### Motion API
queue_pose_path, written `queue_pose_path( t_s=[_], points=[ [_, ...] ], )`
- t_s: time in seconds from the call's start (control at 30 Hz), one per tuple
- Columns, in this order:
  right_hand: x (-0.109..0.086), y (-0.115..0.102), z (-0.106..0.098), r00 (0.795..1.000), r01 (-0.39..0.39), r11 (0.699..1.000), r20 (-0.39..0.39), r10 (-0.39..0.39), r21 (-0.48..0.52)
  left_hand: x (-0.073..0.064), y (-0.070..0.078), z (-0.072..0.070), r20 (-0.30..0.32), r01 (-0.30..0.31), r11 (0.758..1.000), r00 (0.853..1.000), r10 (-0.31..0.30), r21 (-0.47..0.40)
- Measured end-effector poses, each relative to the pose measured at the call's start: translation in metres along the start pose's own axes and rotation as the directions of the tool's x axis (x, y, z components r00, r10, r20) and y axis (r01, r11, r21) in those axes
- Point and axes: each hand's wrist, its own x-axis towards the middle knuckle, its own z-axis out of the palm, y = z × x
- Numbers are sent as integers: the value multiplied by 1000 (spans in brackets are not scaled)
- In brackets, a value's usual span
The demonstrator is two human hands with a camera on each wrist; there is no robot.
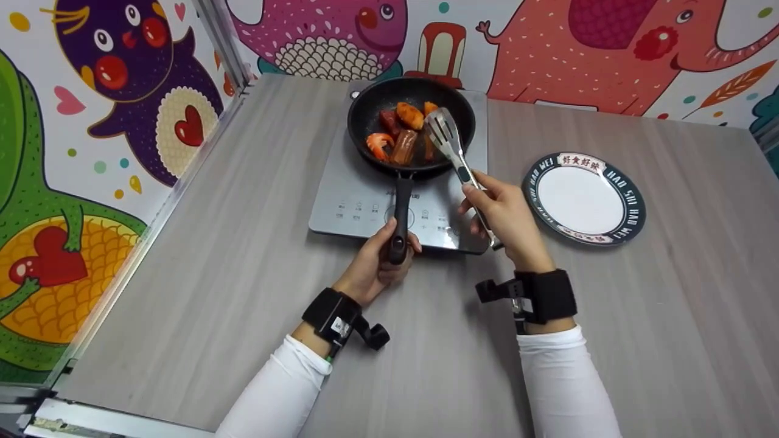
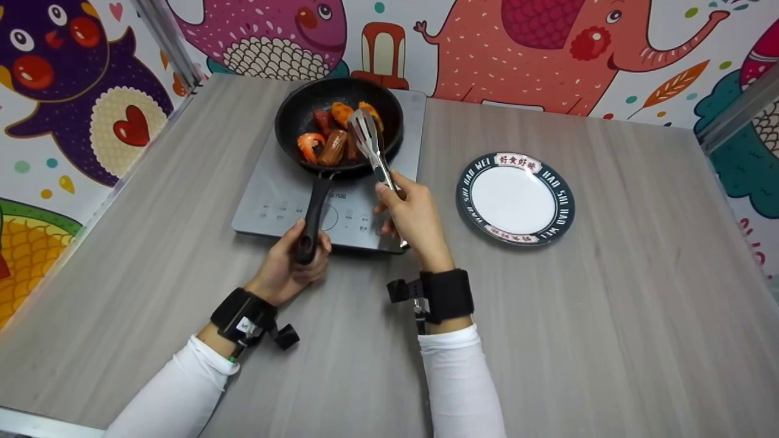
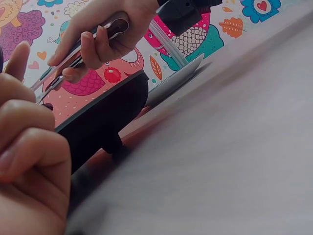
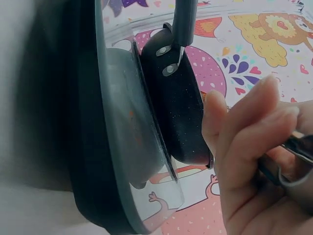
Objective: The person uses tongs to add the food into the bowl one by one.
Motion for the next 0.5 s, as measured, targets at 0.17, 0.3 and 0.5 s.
queue_pose_path(
  t_s=[0.17,0.3,0.5],
  points=[
    [3,0,5,1000,22,999,7,-22,-37,-3,4,-2,-10,-4,1000,1000,4,3],
    [9,8,6,999,38,996,15,-37,-80,-4,5,-3,-21,-8,1000,1000,9,13],
    [6,5,-4,999,37,984,32,-31,-175,0,1,-1,-5,-7,1000,1000,7,20]
  ],
)
